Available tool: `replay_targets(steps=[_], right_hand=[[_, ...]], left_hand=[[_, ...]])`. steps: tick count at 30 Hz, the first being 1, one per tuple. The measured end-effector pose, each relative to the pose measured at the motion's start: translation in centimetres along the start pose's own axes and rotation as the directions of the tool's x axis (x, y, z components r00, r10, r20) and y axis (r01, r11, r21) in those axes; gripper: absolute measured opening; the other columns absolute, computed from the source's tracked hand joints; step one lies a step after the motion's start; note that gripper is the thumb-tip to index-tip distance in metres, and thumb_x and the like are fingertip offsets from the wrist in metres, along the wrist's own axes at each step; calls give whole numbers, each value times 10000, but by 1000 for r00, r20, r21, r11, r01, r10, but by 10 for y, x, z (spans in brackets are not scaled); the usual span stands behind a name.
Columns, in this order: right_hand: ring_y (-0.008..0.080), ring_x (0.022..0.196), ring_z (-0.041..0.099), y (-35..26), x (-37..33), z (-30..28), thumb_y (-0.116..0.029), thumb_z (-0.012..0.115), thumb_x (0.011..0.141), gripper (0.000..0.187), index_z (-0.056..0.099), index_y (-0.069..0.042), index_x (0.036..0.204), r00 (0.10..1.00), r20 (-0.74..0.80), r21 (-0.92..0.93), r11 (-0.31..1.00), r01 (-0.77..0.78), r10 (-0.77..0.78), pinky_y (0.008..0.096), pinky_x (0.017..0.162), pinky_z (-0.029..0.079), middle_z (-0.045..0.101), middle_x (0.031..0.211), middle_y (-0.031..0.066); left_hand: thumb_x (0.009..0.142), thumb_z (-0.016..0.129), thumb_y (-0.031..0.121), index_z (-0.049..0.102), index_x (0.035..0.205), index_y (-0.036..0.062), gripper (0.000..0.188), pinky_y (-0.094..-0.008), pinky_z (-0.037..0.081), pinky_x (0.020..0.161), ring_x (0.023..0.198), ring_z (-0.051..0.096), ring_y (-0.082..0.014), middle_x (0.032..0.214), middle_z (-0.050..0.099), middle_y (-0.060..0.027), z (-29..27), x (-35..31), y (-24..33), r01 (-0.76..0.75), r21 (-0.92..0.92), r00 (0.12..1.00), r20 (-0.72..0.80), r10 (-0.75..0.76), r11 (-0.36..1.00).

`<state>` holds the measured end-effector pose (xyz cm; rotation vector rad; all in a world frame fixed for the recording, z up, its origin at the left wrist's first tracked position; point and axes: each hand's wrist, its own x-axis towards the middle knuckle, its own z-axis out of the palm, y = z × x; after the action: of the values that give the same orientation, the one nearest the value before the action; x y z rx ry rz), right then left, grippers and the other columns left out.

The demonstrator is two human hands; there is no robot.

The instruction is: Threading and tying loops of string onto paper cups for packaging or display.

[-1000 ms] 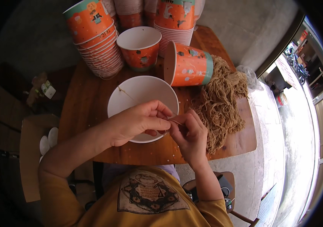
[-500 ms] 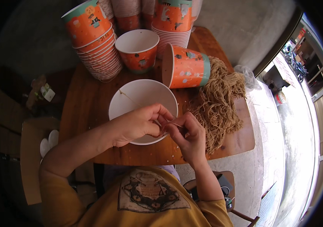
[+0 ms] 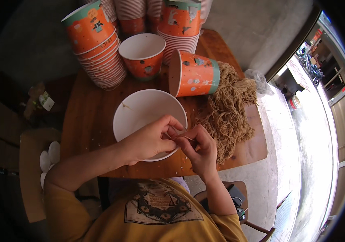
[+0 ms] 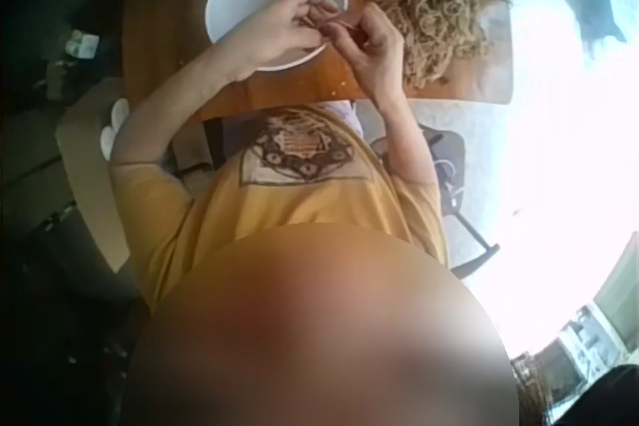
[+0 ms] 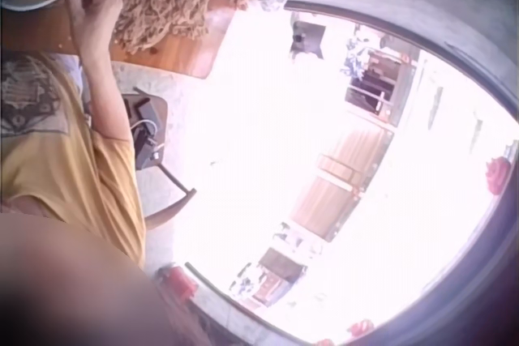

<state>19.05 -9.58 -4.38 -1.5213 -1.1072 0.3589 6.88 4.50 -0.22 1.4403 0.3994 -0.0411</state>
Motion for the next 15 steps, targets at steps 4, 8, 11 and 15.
replay_targets(steps=[4, 8, 11, 15], right_hand=[[127, 677, 564, 5, -1, -1, -35, 695, 838, 61, 668, -38, 893, 996, 36, 80, 993, -84, 81, 255, 602, 452, 603, 805, 40], [94, 647, 529, 5, 0, 0, -57, 688, 858, 73, 646, -22, 906, 991, 71, 159, 979, -127, 117, 234, 590, 433, 570, 803, 33], [89, 634, 521, 3, 2, -2, -70, 697, 855, 102, 634, -16, 914, 990, 88, 113, 987, -117, 107, 233, 583, 431, 556, 806, 34], [49, 675, 496, -8, 6, -2, -50, 675, 850, 83, 612, -15, 891, 989, 113, 51, 993, -106, 99, 208, 602, 411, 549, 814, 1]], left_hand=[[867, 594, -22, 470, 1244, 19, 399, -260, 472, 879, 1011, 550, -109, 1084, 574, -57, -7, -1, 2, 29, 0, 999, 23, -29, 1000], [865, 589, -24, 487, 1220, 28, 373, -251, 468, 862, 963, 539, -98, 1041, 562, -39, -17, 1, 5, 56, -15, 998, 41, -56, 998], [870, 582, -28, 490, 1210, 42, 359, -241, 459, 840, 930, 519, -79, 991, 534, -13, -18, 3, 7, -6, 54, 999, 38, 4, 999], [862, 568, -41, 511, 1139, 38, 294, -253, 464, 799, 884, 521, -86, 951, 543, -20, -16, 3, 2, -167, 158, 986, 19, 166, 973]])
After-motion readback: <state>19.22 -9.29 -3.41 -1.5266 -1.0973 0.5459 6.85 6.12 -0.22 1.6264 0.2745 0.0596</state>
